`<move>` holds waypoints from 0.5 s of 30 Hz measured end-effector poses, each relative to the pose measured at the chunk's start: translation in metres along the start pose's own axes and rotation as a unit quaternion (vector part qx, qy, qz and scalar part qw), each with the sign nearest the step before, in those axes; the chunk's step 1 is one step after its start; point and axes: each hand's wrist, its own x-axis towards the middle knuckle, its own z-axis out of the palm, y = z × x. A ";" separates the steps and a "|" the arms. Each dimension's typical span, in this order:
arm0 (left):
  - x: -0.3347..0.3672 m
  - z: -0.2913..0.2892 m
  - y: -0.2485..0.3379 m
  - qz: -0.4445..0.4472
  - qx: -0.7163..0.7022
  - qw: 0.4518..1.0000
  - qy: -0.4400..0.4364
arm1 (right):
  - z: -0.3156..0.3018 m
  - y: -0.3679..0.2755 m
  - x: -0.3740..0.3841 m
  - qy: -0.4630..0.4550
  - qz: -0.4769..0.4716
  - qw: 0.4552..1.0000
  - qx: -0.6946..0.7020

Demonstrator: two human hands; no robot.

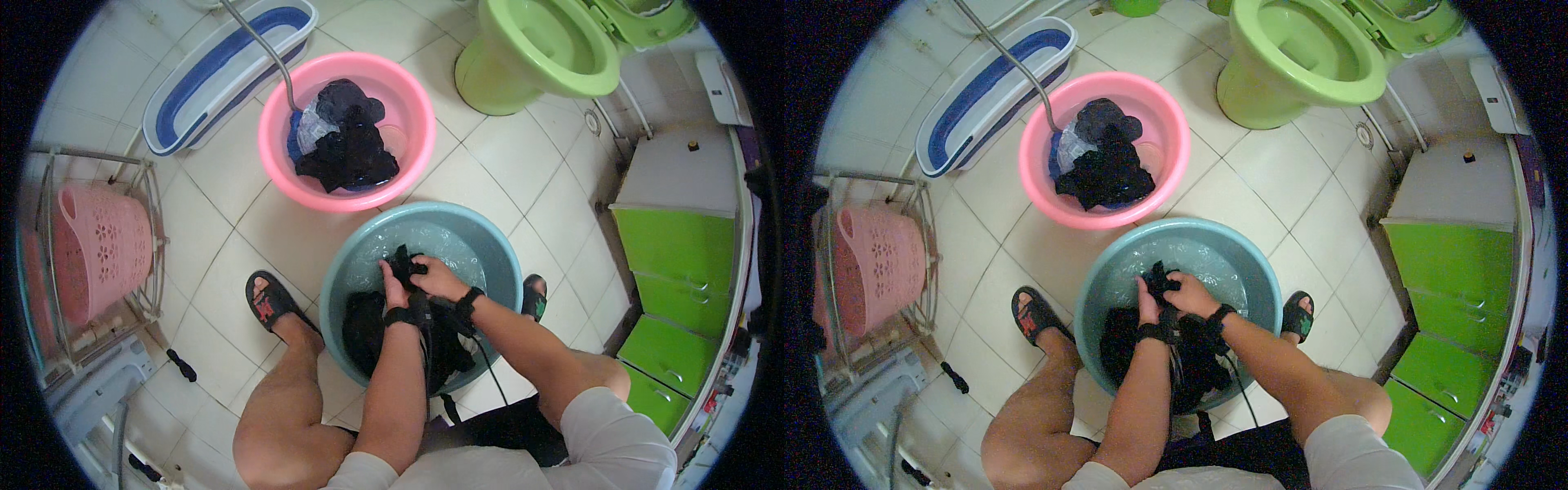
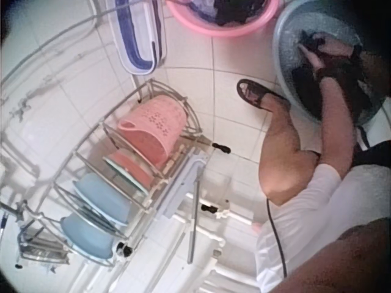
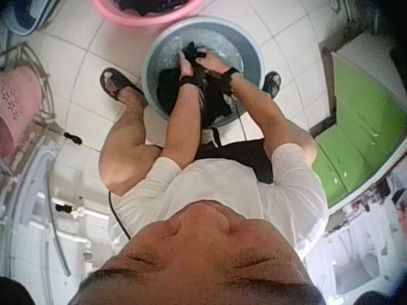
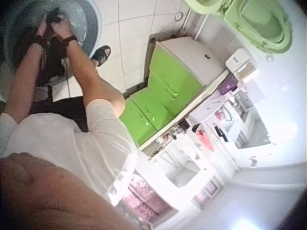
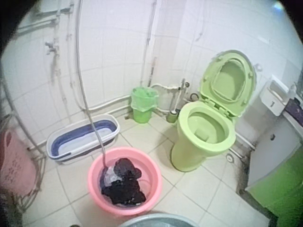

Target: The person sits on the bathroom floor and hand-washes dark garments in a blue basin filled with water. They repeatedly submerge, scrub, wring, and lift the clothes, then transfer some items into a nearby pink basin.

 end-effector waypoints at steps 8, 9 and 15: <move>-0.019 0.033 -0.005 -0.031 0.230 0.968 0.091 | -0.016 0.006 0.020 0.116 0.041 0.975 -0.184; -0.021 0.039 -0.004 -0.047 0.224 0.962 0.150 | -0.020 0.016 0.025 0.126 0.041 0.974 -0.185; -0.025 0.033 -0.003 -0.051 0.144 0.986 0.068 | 0.001 0.040 0.017 0.205 0.024 0.953 -0.221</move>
